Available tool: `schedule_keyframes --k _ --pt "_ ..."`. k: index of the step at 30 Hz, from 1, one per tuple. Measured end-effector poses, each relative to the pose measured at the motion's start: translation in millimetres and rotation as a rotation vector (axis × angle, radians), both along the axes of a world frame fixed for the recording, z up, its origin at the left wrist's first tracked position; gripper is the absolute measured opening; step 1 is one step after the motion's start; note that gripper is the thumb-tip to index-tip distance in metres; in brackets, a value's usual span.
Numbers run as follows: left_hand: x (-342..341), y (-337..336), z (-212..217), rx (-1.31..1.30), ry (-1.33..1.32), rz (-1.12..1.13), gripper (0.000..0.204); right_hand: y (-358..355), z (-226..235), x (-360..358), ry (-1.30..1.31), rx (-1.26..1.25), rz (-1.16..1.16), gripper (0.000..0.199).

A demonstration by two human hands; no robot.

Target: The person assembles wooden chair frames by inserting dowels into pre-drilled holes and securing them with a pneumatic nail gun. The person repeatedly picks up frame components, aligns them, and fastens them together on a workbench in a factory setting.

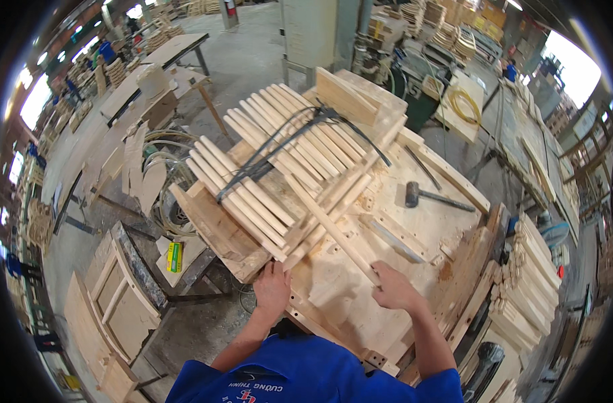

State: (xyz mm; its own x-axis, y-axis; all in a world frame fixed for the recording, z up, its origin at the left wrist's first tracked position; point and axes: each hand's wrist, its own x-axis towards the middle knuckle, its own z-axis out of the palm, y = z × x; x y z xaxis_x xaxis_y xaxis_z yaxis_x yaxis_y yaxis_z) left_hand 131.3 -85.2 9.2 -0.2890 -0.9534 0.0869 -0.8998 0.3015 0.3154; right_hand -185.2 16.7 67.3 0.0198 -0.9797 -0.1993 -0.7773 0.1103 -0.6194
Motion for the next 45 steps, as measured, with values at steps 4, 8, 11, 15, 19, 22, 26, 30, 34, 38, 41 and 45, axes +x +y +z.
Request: schedule_keyframes --k 4,8,11,15,19,22,26,30,34,38,41,45 --pt "-4 -6 4 0.021 -0.048 -0.022 0.034 -38 -14 46 -0.285 -0.082 -0.198 0.049" --pt "3 -4 7 -0.004 -0.049 -0.043 0.033 -22 -2 51 -0.178 -0.109 -0.260 0.040" --pt "1 -4 7 -0.014 -0.034 -0.046 0.031 35 -12 22 -0.033 -0.116 -0.368 0.035" --pt "3 -6 6 -0.028 -0.032 -0.080 0.030 85 -28 -2 0.132 -0.086 -0.422 0.035" --pt "-3 -7 7 -0.020 0.015 -0.089 0.030 80 -47 -3 0.302 -0.187 -0.393 0.035" --pt "-2 -7 8 -0.059 -0.006 -0.111 0.029 65 -56 4 0.411 -0.300 -0.339 0.037" --pt "-1 -3 6 -0.024 -0.007 -0.070 0.031 60 -53 2 0.413 -0.329 -0.305 0.037" --pt "0 2 6 -0.043 -0.009 -0.072 0.031 57 -71 -1 0.386 -0.379 -0.310 0.039" --pt "-6 0 6 -0.024 -0.020 -0.089 0.031 52 -95 -8 0.359 -0.457 -0.376 0.038" --pt "-2 -6 1 -0.159 -0.018 -0.215 0.030 47 -110 -5 0.314 -0.543 -0.431 0.037" --pt "-1 -7 1 -0.132 -0.041 -0.241 0.032 50 -110 -6 0.319 -0.447 -0.418 0.044" --pt "7 -9 10 -0.048 -0.071 -0.224 0.038 53 -81 -6 0.304 -0.585 -0.596 0.039"
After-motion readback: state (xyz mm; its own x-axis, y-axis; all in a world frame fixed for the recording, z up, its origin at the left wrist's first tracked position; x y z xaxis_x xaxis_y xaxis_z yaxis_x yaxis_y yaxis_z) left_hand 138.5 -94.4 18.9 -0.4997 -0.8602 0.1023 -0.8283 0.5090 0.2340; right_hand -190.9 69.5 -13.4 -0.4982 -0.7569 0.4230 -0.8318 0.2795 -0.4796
